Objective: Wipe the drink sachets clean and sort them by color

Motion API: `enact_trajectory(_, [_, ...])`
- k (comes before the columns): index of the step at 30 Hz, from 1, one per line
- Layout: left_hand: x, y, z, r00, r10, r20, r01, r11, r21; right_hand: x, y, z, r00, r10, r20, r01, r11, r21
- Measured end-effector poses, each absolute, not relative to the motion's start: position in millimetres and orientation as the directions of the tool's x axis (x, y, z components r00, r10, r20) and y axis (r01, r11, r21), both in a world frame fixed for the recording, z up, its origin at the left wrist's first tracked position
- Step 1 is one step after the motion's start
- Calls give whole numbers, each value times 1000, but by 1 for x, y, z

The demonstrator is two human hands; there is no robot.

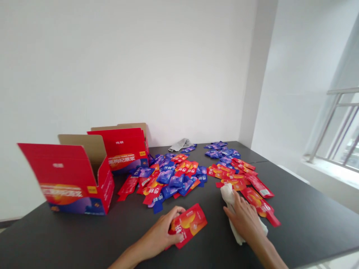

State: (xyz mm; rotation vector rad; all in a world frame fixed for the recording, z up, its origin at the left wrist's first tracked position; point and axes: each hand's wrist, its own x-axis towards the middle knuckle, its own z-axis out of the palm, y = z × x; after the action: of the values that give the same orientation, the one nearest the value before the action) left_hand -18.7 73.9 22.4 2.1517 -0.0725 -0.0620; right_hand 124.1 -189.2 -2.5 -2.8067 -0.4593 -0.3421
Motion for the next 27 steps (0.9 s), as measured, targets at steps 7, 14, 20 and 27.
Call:
enact_trajectory(7, [-21, 66, 22, 1000, -9, -24, 11, -695, 719, 93, -159, 9, 895, 383, 228, 445, -738, -507])
enact_trajectory(14, [-19, 68, 16, 999, -33, 18, -37, -777, 628, 44, -92, -1, 690, 647, 324, 719, -564, -405])
enact_trajectory(20, [-21, 66, 26, 999, -53, -4, -39, -782, 623, 55, -94, 22, 789, 593, 161, 609, -717, -338])
enact_trajectory(27, [-22, 66, 24, 998, -50, -43, -14, -802, 597, 55, -97, 19, 869, 479, 120, 492, -816, -305])
